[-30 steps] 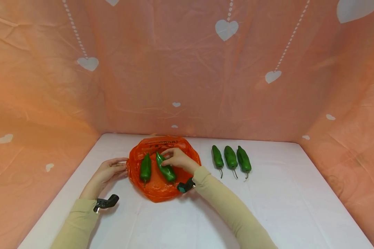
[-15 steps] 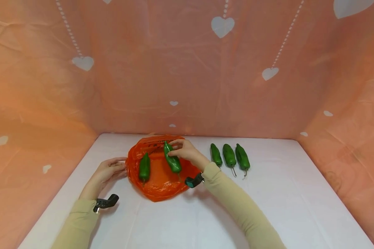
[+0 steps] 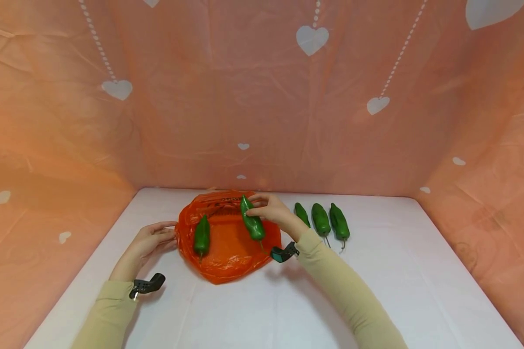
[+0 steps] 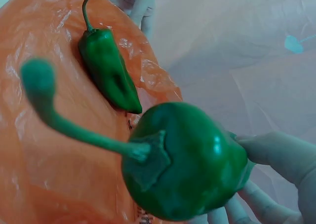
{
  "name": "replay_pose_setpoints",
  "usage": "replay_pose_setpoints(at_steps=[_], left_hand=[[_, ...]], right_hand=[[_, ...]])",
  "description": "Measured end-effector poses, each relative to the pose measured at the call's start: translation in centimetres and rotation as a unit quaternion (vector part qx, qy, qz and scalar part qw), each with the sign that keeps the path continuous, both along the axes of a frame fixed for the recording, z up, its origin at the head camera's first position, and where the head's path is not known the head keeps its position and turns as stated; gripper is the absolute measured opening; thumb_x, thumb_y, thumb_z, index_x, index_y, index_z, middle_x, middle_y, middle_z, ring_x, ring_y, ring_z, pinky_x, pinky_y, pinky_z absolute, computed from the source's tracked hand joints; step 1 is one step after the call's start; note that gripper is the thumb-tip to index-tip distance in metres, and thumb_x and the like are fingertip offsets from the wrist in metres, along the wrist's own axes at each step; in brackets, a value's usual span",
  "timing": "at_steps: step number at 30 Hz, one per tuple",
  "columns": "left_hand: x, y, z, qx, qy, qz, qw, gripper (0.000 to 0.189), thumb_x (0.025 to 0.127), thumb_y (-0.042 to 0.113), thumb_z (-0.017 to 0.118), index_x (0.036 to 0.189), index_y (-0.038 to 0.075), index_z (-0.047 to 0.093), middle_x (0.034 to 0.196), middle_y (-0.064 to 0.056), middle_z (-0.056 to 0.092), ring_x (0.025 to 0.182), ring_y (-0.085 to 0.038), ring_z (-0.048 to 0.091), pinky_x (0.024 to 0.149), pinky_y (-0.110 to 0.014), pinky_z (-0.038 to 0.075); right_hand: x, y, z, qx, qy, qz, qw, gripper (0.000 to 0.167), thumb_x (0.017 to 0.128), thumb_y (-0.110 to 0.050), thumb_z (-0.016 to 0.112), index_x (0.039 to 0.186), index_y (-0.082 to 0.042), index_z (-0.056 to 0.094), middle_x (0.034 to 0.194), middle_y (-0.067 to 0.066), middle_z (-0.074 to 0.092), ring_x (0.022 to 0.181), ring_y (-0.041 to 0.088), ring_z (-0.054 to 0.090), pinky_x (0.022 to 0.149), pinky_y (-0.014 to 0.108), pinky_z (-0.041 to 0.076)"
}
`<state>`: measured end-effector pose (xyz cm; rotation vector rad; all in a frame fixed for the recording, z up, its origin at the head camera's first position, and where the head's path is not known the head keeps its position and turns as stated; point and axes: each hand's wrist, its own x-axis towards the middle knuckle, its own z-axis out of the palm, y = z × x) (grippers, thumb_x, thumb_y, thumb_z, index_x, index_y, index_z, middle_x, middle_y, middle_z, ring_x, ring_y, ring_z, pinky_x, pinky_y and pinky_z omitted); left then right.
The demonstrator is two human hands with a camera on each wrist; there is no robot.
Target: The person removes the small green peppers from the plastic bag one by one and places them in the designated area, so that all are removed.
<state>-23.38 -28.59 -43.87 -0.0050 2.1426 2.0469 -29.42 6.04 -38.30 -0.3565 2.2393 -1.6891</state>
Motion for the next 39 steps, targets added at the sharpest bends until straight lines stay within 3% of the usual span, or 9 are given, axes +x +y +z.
replay_pose_setpoints(at_steps=[6,15,27,39], left_hand=[[0.0,-0.2,-0.1,0.009,0.000,0.000,1.0000,0.049,0.097,-0.001,0.050,0.139,-0.016,0.030,0.093,-0.004,0.065,0.083,-0.015,0.068,0.082,-0.035,0.055],[0.0,-0.1,0.2,0.000,-0.004,-0.004,1.0000,0.052,0.097,0.003,0.054,0.140,-0.014,0.031,0.095,-0.005,0.066,0.085,-0.016,0.068,0.083,-0.036,0.055],[0.0,-0.1,0.2,0.005,-0.006,0.000,1.0000,0.050,0.097,0.002,0.053,0.139,-0.015,0.032,0.093,-0.004,0.066,0.084,-0.016,0.068,0.083,-0.036,0.055],[-0.3,-0.3,-0.2,0.015,0.003,-0.003,0.9999,0.046,0.095,0.001,0.054,0.136,-0.013,0.038,0.092,-0.004,0.065,0.082,-0.016,0.068,0.080,-0.034,0.056]], right_hand=[[0.0,1.4,0.3,0.003,-0.002,-0.006,1.0000,0.046,0.084,-0.014,0.074,0.127,-0.011,0.059,0.127,0.012,0.055,0.112,0.025,0.053,0.083,0.035,0.052],[0.3,3.6,0.2,-0.029,-0.008,0.002,0.9995,0.049,0.085,-0.012,0.073,0.131,-0.010,0.056,0.123,0.013,0.056,0.101,0.026,0.060,0.086,0.041,0.053],[0.3,5.8,0.3,0.005,-0.004,-0.029,0.9996,0.050,0.085,-0.012,0.073,0.131,-0.011,0.056,0.130,0.016,0.051,0.112,0.029,0.053,0.089,0.041,0.050],[0.6,7.8,0.0,0.003,-0.013,-0.055,0.9984,0.052,0.083,-0.013,0.075,0.131,-0.011,0.054,0.124,0.015,0.054,0.102,0.026,0.058,0.083,0.037,0.053]])
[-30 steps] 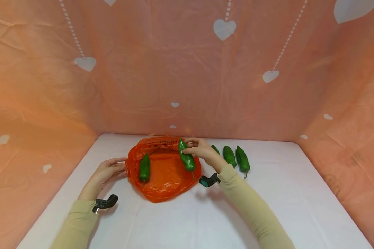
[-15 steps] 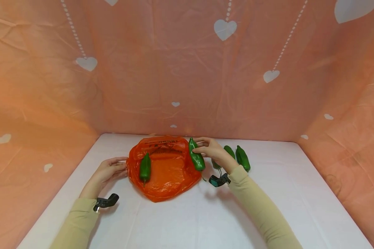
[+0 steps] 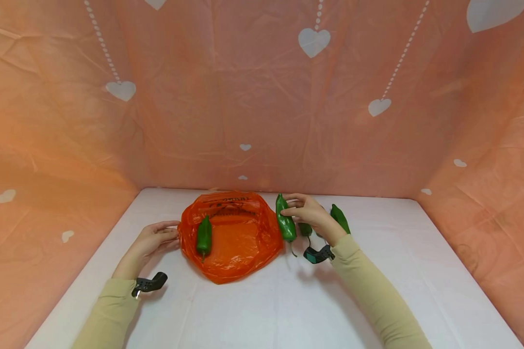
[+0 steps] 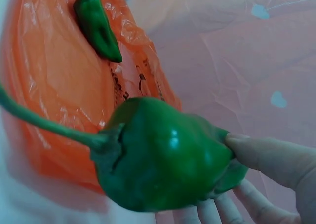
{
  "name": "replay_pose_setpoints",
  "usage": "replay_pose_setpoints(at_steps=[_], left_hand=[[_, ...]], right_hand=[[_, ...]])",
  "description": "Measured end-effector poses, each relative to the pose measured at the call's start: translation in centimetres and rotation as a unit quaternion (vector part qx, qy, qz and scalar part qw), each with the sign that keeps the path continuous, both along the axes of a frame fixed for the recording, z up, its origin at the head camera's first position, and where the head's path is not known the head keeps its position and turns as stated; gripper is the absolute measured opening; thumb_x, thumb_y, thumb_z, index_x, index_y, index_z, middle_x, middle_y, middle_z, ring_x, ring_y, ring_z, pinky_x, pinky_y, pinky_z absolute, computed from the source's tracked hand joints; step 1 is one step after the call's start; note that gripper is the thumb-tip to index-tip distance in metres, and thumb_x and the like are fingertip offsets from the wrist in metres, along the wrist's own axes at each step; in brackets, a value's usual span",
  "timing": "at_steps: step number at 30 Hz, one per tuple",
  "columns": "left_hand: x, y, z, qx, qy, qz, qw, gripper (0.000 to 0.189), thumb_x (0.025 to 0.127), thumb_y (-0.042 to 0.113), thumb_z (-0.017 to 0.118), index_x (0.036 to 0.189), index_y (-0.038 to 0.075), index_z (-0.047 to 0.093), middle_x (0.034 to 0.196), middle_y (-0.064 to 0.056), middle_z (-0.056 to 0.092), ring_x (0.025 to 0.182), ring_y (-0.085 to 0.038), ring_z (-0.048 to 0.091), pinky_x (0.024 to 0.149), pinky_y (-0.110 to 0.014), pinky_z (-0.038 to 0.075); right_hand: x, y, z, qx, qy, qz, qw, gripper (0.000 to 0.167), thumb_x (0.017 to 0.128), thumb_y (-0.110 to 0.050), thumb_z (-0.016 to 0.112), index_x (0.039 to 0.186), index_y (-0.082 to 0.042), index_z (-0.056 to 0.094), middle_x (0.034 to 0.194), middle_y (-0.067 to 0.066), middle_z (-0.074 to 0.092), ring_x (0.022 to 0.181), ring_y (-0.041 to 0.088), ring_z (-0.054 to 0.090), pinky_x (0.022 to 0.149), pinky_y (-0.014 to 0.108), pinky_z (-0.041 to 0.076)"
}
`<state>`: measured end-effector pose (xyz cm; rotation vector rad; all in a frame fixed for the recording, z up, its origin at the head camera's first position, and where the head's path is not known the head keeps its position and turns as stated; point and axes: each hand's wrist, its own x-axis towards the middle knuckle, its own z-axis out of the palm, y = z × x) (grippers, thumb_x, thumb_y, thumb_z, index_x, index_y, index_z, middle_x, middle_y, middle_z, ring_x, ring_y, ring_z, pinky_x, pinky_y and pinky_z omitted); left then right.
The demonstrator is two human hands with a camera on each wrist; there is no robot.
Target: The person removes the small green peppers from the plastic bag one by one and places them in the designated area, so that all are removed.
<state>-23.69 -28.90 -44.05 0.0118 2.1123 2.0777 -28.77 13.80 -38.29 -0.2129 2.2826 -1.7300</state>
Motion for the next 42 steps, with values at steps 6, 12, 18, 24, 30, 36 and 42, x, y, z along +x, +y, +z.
replay_pose_setpoints(at_steps=[6,12,18,24,30,36,42], left_hand=[[0.2,0.3,0.3,-0.014,-0.011,0.006,0.9998,0.050,0.097,0.002,0.053,0.139,-0.014,0.033,0.092,-0.004,0.065,0.082,-0.016,0.068,0.082,-0.035,0.055],[0.1,0.5,0.3,-0.018,-0.010,0.005,0.9998,0.050,0.097,0.002,0.053,0.140,-0.013,0.033,0.094,-0.004,0.065,0.083,-0.016,0.068,0.083,-0.036,0.055],[0.2,0.5,0.3,-0.017,-0.008,0.003,0.9998,0.050,0.097,0.002,0.053,0.140,-0.013,0.033,0.094,-0.004,0.065,0.084,-0.015,0.068,0.083,-0.036,0.054],[0.1,0.5,0.3,-0.013,-0.014,0.003,0.9998,0.051,0.097,0.003,0.054,0.140,-0.013,0.033,0.094,-0.004,0.065,0.084,-0.016,0.068,0.084,-0.036,0.054],[0.0,0.5,0.4,-0.023,-0.010,0.001,0.9997,0.050,0.097,0.003,0.053,0.140,-0.013,0.033,0.095,-0.004,0.065,0.084,-0.016,0.068,0.083,-0.037,0.054],[-0.1,0.6,0.6,-0.022,-0.009,0.003,0.9997,0.050,0.097,0.003,0.053,0.140,-0.013,0.033,0.095,-0.004,0.065,0.084,-0.015,0.068,0.084,-0.036,0.054],[-0.1,0.6,0.5,-0.023,-0.011,0.002,0.9997,0.050,0.097,0.003,0.053,0.140,-0.012,0.033,0.094,-0.004,0.065,0.084,-0.015,0.068,0.084,-0.036,0.054]], right_hand=[[0.1,1.2,-0.3,-0.010,0.005,0.004,0.9999,0.054,0.085,-0.011,0.073,0.133,-0.006,0.050,0.125,0.021,0.053,0.099,0.027,0.060,0.087,0.040,0.053],[0.2,2.5,-0.7,-0.021,0.008,0.004,0.9997,0.059,0.083,-0.014,0.075,0.134,-0.003,0.047,0.125,0.022,0.052,0.096,0.025,0.061,0.084,0.037,0.054],[0.3,3.8,-0.7,-0.024,0.002,-0.016,0.9996,0.059,0.084,-0.012,0.073,0.135,-0.002,0.046,0.123,0.022,0.055,0.097,0.024,0.061,0.082,0.036,0.054],[0.3,5.5,-0.9,-0.018,0.005,-0.037,0.9992,0.058,0.086,-0.009,0.071,0.137,0.001,0.043,0.129,0.026,0.051,0.096,0.020,0.061,0.079,0.031,0.055],[0.4,7.0,-0.2,-0.011,0.010,-0.047,0.9988,0.062,0.087,-0.011,0.071,0.139,0.000,0.040,0.131,0.025,0.049,0.092,0.016,0.063,0.080,0.032,0.055],[0.6,8.3,0.4,-0.006,0.014,-0.051,0.9986,0.063,0.087,-0.013,0.071,0.139,0.001,0.038,0.123,0.021,0.053,0.093,0.016,0.062,0.082,0.032,0.054],[0.5,9.4,0.5,0.023,0.026,-0.054,0.9979,0.064,0.088,-0.015,0.070,0.141,0.000,0.037,0.135,0.026,0.045,0.108,0.027,0.056,0.092,0.039,0.050]])
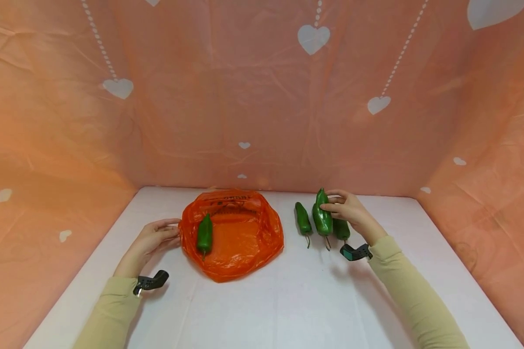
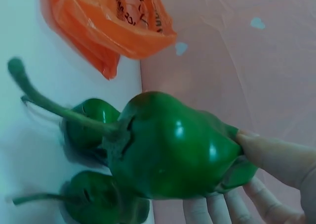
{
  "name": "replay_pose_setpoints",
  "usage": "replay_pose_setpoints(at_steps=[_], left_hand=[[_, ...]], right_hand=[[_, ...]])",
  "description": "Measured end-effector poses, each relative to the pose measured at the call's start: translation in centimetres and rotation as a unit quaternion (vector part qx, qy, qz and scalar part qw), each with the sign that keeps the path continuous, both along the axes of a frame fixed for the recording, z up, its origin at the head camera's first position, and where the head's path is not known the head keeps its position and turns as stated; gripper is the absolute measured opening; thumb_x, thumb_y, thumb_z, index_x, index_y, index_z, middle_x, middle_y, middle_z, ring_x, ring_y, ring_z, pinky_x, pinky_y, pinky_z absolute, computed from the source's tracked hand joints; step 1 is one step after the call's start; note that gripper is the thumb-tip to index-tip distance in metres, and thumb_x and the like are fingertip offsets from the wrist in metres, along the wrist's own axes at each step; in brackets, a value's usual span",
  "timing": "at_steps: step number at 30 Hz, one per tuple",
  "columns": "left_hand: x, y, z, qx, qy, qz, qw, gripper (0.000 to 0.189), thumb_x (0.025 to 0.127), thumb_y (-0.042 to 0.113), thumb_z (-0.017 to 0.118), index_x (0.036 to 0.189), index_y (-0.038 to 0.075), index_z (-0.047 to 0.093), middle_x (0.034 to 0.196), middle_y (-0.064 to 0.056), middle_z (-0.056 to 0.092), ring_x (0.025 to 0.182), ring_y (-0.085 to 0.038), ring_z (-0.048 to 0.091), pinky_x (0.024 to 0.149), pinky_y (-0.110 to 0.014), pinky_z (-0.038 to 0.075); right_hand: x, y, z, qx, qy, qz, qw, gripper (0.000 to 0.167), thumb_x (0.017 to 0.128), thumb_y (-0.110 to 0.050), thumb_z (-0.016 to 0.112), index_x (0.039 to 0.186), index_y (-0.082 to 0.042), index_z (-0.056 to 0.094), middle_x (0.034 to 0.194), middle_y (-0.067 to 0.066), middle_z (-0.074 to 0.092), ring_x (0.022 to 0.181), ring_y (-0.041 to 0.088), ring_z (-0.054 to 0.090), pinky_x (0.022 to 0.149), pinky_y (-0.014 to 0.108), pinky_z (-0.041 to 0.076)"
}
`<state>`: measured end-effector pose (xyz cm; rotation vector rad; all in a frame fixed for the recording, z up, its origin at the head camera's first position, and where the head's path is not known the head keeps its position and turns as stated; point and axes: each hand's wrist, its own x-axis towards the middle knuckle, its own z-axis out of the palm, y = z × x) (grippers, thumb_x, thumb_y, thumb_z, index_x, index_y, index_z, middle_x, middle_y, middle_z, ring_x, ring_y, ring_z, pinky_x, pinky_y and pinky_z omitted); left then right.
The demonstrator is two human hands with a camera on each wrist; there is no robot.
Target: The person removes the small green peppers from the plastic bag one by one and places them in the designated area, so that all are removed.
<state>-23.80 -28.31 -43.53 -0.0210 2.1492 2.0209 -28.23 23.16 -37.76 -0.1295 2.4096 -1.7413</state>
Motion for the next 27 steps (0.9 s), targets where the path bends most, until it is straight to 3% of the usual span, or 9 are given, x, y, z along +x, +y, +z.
replay_pose_setpoints(at_steps=[8,18,24,27], left_hand=[[0.0,0.1,-0.1,0.001,-0.001,0.000,1.0000,0.050,0.097,0.003,0.054,0.139,-0.013,0.034,0.094,-0.004,0.065,0.083,-0.016,0.068,0.083,-0.035,0.054],[0.1,0.1,0.1,-0.015,-0.006,0.004,0.9999,0.050,0.097,0.006,0.055,0.140,-0.010,0.035,0.099,-0.006,0.065,0.086,-0.017,0.068,0.084,-0.037,0.054],[0.0,0.1,0.3,-0.011,-0.005,0.001,0.9999,0.050,0.097,0.006,0.054,0.140,-0.011,0.034,0.099,-0.007,0.066,0.085,-0.017,0.068,0.085,-0.037,0.054],[-0.1,0.1,0.4,-0.014,-0.002,-0.001,0.9999,0.050,0.097,0.005,0.054,0.140,-0.011,0.034,0.099,-0.008,0.066,0.085,-0.016,0.068,0.084,-0.037,0.054]], right_hand=[[0.1,1.7,0.5,0.005,0.018,0.000,0.9998,0.069,0.089,-0.016,0.069,0.144,0.001,0.032,0.139,0.025,0.040,0.116,0.031,0.050,0.097,0.042,0.046],[0.3,3.6,0.8,0.003,0.021,-0.017,0.9996,0.068,0.089,-0.015,0.069,0.144,0.002,0.032,0.138,0.024,0.041,0.103,0.012,0.055,0.091,0.030,0.050],[0.6,4.7,0.9,0.020,0.019,-0.024,0.9993,0.070,0.091,-0.019,0.067,0.146,0.001,0.029,0.141,0.026,0.038,0.115,0.026,0.050,0.098,0.040,0.046],[0.7,5.4,0.8,0.029,0.019,-0.028,0.9990,0.071,0.091,-0.021,0.067,0.146,0.001,0.029,0.140,0.026,0.038,0.111,0.023,0.053,0.098,0.040,0.046]])
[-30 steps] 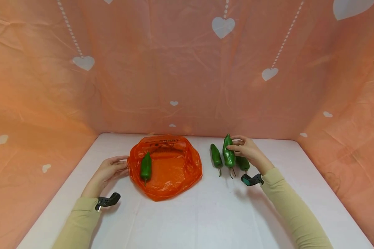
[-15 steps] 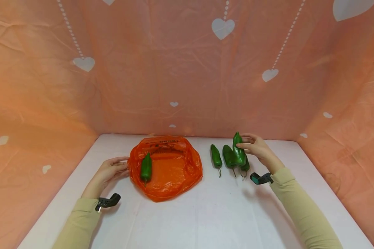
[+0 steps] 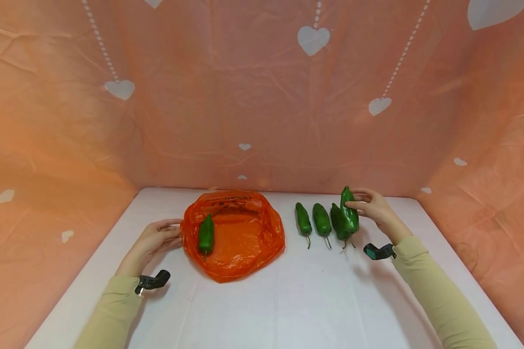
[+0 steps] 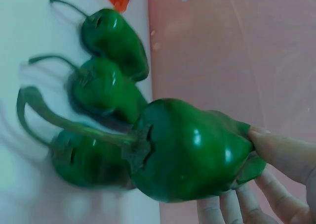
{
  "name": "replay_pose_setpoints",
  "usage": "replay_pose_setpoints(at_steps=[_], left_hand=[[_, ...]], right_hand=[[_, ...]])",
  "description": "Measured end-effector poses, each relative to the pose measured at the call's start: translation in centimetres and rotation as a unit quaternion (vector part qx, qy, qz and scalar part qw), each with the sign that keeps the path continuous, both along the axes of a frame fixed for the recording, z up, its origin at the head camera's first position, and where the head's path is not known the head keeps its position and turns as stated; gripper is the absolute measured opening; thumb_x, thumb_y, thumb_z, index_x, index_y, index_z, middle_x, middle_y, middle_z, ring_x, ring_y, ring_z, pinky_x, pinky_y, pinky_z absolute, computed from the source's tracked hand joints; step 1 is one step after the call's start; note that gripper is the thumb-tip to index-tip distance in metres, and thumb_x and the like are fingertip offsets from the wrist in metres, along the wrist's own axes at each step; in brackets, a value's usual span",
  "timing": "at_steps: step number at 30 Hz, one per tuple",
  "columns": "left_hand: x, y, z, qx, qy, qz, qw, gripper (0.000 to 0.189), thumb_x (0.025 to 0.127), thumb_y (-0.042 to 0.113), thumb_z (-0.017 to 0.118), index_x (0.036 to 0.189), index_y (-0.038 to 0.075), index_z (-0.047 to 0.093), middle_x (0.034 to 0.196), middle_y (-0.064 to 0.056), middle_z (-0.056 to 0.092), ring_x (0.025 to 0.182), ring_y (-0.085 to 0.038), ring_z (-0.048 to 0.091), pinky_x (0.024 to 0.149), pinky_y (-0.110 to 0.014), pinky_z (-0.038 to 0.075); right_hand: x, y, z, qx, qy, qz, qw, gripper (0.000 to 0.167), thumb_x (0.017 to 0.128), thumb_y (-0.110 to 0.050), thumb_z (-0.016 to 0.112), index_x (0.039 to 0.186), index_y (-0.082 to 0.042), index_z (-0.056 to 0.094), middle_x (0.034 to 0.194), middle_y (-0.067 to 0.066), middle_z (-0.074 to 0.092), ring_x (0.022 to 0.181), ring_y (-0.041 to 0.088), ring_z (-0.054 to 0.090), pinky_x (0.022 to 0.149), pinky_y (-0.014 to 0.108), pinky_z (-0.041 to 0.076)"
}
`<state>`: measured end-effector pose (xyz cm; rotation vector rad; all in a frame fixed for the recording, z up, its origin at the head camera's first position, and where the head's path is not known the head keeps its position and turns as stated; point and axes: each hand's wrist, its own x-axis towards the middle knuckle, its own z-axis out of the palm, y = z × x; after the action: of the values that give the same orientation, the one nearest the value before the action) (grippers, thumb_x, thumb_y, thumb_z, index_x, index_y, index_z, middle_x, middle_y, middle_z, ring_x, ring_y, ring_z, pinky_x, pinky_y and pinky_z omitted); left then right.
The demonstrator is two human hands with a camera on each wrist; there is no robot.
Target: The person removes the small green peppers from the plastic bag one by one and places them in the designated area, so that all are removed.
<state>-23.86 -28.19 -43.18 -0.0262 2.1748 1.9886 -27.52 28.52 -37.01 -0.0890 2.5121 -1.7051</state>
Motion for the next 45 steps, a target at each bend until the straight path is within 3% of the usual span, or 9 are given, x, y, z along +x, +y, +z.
replay_pose_setpoints(at_steps=[4,12,18,23,29,35,45], left_hand=[[0.0,0.0,0.0,-0.003,0.000,0.000,1.0000,0.050,0.097,0.005,0.055,0.139,-0.012,0.035,0.098,-0.008,0.066,0.084,-0.016,0.068,0.084,-0.036,0.054],[0.0,-0.2,-0.3,-0.002,-0.003,0.000,1.0000,0.050,0.097,0.005,0.055,0.139,-0.012,0.035,0.098,-0.007,0.065,0.085,-0.016,0.067,0.084,-0.036,0.054],[0.1,-0.2,-0.3,0.001,0.000,0.001,1.0000,0.049,0.097,0.004,0.054,0.139,-0.012,0.035,0.096,-0.006,0.065,0.084,-0.015,0.067,0.084,-0.036,0.054],[0.2,-0.1,-0.4,0.021,0.003,-0.010,0.9997,0.050,0.096,0.002,0.055,0.139,-0.014,0.034,0.098,-0.009,0.066,0.085,-0.018,0.068,0.086,-0.039,0.054],[-0.1,-0.1,-0.4,0.042,0.006,-0.014,0.9990,0.048,0.096,0.001,0.054,0.137,-0.014,0.035,0.097,-0.007,0.068,0.084,-0.018,0.068,0.085,-0.040,0.054],[-0.3,-0.1,-0.4,0.038,0.009,-0.016,0.9991,0.047,0.096,-0.001,0.054,0.136,-0.015,0.036,0.094,-0.007,0.068,0.083,-0.019,0.068,0.084,-0.040,0.054],[-0.1,-0.2,0.0,0.025,-0.005,-0.008,0.9996,0.049,0.096,0.001,0.054,0.138,-0.014,0.034,0.096,-0.008,0.068,0.084,-0.018,0.068,0.084,-0.039,0.054]], right_hand=[[-0.1,0.8,-0.5,0.016,0.003,-0.011,0.9998,0.070,0.091,-0.023,0.067,0.146,0.002,0.030,0.136,0.027,0.042,0.096,0.007,0.057,0.090,0.032,0.051],[-0.3,2.2,-2.0,0.038,-0.018,-0.032,0.9986,0.067,0.093,-0.022,0.065,0.144,0.006,0.031,0.135,0.032,0.041,0.097,0.010,0.057,0.083,0.028,0.053],[-0.5,2.9,-3.0,0.045,-0.020,-0.038,0.9981,0.065,0.093,-0.021,0.064,0.142,0.007,0.033,0.132,0.032,0.044,0.088,0.004,0.057,0.080,0.026,0.053],[-0.8,3.2,-3.3,0.051,-0.032,-0.048,0.9971,0.063,0.092,-0.020,0.066,0.140,0.008,0.035,0.129,0.029,0.048,0.084,0.003,0.056,0.075,0.023,0.053],[-1.0,3.3,-3.4,0.061,-0.045,-0.036,0.9965,0.063,0.094,-0.020,0.063,0.140,0.011,0.033,0.132,0.032,0.044,0.090,0.008,0.057,0.080,0.028,0.054],[-1.4,3.2,-3.7,0.069,-0.058,-0.043,0.9950,0.063,0.094,-0.021,0.062,0.140,0.011,0.033,0.132,0.032,0.043,0.086,0.006,0.056,0.076,0.025,0.054],[-1.9,3.3,-4.3,0.066,-0.068,-0.040,0.9947,0.058,0.094,-0.016,0.061,0.135,0.015,0.036,0.109,0.016,0.057,0.075,0.006,0.056,0.068,0.023,0.054]])
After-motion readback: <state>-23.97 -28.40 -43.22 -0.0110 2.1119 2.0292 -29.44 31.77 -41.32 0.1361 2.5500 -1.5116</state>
